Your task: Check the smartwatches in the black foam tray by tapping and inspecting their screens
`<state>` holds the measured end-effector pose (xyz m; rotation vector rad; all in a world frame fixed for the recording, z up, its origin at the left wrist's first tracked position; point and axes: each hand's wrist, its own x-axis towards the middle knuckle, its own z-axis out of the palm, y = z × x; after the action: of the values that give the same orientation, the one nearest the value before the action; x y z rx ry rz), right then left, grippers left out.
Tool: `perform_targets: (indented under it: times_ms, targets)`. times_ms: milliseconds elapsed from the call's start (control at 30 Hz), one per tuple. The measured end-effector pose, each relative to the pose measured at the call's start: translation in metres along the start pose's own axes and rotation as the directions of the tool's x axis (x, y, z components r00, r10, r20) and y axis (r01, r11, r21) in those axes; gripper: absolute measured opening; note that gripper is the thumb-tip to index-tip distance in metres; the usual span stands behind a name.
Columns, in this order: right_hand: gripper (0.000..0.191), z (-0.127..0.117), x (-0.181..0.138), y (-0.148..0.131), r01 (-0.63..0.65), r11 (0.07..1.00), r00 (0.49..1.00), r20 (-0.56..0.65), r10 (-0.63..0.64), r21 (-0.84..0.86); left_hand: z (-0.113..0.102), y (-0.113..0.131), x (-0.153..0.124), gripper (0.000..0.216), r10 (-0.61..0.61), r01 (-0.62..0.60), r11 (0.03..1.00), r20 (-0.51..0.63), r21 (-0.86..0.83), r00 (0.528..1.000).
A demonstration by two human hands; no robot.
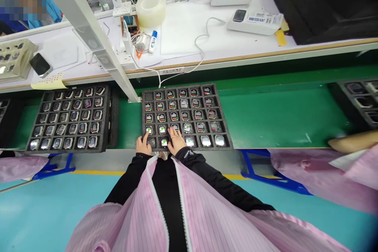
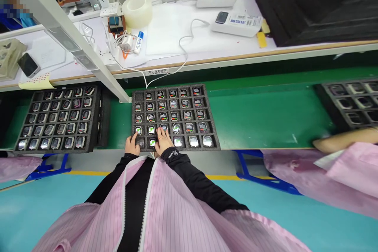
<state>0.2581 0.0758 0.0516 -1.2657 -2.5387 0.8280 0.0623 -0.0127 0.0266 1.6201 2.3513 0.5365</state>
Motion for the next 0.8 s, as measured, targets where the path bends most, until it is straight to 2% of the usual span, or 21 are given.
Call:
perform_targets:
  times_ms: [233,333,433,500,533,567,633,700,733,800]
  targets:
    - [0.079,0.001,-0.009,0.016,-0.054,0.998,0.99,-0.126,0.056,0.025,0.001,-0.003,0.002,0.069,0.023,-0.024,0.999,-0.047,-0.04,0.999]
    - [0.078,-0.003,-0.018,0.031,-0.18,0.984,0.961,-0.212,0.18,0.019,-0.001,-0.005,0.005,0.072,0.048,-0.052,0.996,-0.066,-0.067,0.997]
    - [0.08,-0.013,-0.032,0.055,-0.342,0.939,0.895,-0.296,0.335,0.026,-0.003,-0.006,0.008,0.075,0.06,-0.067,0.994,-0.082,-0.088,0.995]
    - [0.081,-0.023,-0.045,0.073,-0.464,0.884,0.824,-0.343,0.451,0.048,-0.003,-0.006,0.011,0.077,0.063,-0.071,0.993,-0.087,-0.098,0.994]
    - [0.082,-0.029,-0.052,0.082,-0.537,0.841,0.773,-0.36,0.522,0.067,-0.003,-0.007,0.012,0.077,0.065,-0.074,0.992,-0.088,-0.102,0.994]
    - [0.082,-0.036,-0.059,0.091,-0.621,0.778,0.706,-0.365,0.607,0.093,-0.003,-0.007,0.014,0.077,0.067,-0.076,0.992,-0.088,-0.104,0.994]
    - [0.081,-0.049,-0.072,0.107,-0.778,0.608,0.537,-0.338,0.773,0.156,-0.003,-0.007,0.016,0.077,0.068,-0.077,0.991,-0.087,-0.106,0.994]
    - [0.077,-0.061,-0.081,0.119,-0.864,0.461,0.398,-0.285,0.872,0.203,-0.002,-0.007,0.018,0.077,0.07,-0.079,0.992,-0.086,-0.103,0.994]
    - [0.073,-0.065,-0.083,0.125,-0.881,0.419,0.36,-0.264,0.895,0.221,-0.002,-0.007,0.019,0.078,0.072,-0.081,0.992,-0.087,-0.102,0.994]
    - [0.065,-0.071,-0.083,0.132,-0.885,0.394,0.337,-0.243,0.91,0.248,-0.002,-0.008,0.02,0.077,0.079,-0.088,0.991,-0.09,-0.099,0.993]
